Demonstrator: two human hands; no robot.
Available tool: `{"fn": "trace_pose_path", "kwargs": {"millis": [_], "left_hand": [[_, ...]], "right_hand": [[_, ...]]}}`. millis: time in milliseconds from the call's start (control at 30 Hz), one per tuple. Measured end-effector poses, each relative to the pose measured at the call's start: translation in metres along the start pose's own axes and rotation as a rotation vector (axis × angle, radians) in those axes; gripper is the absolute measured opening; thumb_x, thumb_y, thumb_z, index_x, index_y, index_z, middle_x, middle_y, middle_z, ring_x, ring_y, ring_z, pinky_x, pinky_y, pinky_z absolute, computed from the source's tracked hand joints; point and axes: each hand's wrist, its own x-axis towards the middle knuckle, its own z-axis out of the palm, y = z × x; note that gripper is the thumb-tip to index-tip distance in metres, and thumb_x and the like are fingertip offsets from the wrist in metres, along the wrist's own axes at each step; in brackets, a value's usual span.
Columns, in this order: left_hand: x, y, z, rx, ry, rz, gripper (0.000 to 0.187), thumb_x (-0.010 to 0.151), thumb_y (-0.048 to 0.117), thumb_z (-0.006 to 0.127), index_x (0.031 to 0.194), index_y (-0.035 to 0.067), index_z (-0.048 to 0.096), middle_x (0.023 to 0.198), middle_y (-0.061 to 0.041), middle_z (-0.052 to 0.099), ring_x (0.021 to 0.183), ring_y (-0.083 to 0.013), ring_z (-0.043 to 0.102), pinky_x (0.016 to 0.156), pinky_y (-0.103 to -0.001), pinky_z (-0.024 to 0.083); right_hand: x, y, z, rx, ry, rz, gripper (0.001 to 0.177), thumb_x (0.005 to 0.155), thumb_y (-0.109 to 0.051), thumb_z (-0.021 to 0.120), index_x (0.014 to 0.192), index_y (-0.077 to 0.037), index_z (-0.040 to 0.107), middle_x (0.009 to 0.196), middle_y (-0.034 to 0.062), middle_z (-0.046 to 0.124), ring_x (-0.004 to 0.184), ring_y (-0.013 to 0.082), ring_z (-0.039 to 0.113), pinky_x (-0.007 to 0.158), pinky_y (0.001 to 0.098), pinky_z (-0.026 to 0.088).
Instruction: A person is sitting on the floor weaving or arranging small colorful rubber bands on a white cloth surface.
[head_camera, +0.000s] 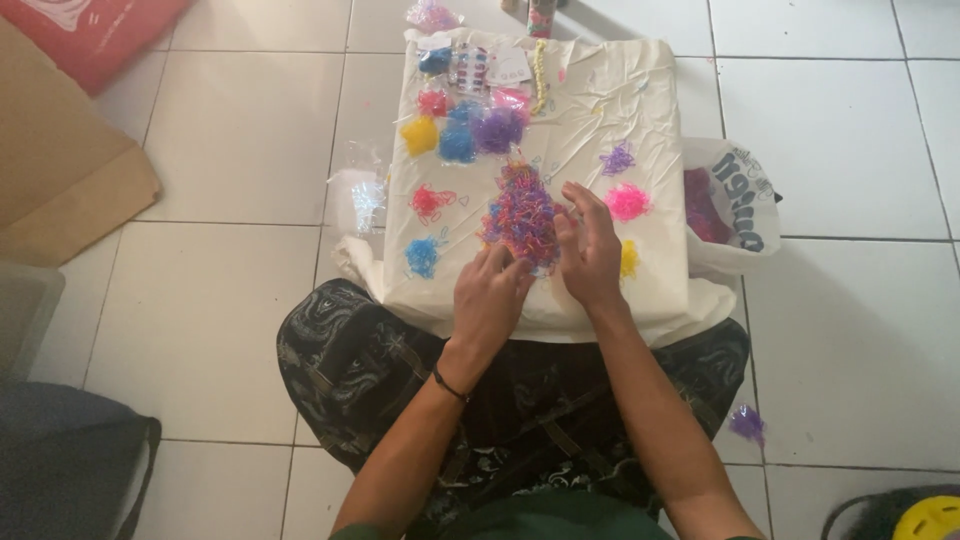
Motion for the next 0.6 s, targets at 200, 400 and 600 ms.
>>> {"fn": "trace_pose_path", "kwargs": {"millis": [200, 400, 600], "left_hand": [[0.001, 0.004, -0.003, 0.027, -0.027, 0.014, 0.007, 0.087, 0.019, 0.077, 0.091, 0.012, 0.077, 0.085, -0.004, 0.059, 0.078, -0.0208, 0.06, 0.064, -0.034, 0.048], [0.002, -0.002, 0.009, 0.085, 0.087, 0.115, 0.003, 0.084, 0.018, 0.077, 0.083, 0.016, 0.076, 0.084, -0.003, 0.058, 0.074, -0.0216, 0.061, 0.062, -0.035, 0.046], [0.002, -0.007, -0.001, -0.188, 0.105, -0.024, 0.003, 0.086, 0.021, 0.079, 0.088, 0.018, 0.079, 0.085, -0.002, 0.064, 0.071, -0.0214, 0.065, 0.064, -0.034, 0.052]], "right_hand": [[0.0, 0.0, 0.0, 0.01, -0.001, 0.027, 0.044, 0.104, -0.047, 0.051, 0.138, -0.019, 0.058, 0.142, 0.0129, 0.06, 0.133, 0.0351, 0.056, 0.109, 0.0526, 0.048], [0.0, -0.002, -0.002, 0.018, -0.005, 0.028, 0.045, 0.104, -0.048, 0.052, 0.137, -0.019, 0.059, 0.139, 0.0133, 0.061, 0.129, 0.0347, 0.059, 0.106, 0.0513, 0.051], [-0.002, 0.002, -0.001, 0.015, 0.001, 0.058, 0.046, 0.103, -0.05, 0.053, 0.137, -0.019, 0.06, 0.137, 0.0126, 0.063, 0.126, 0.0329, 0.061, 0.105, 0.0507, 0.052]]}}
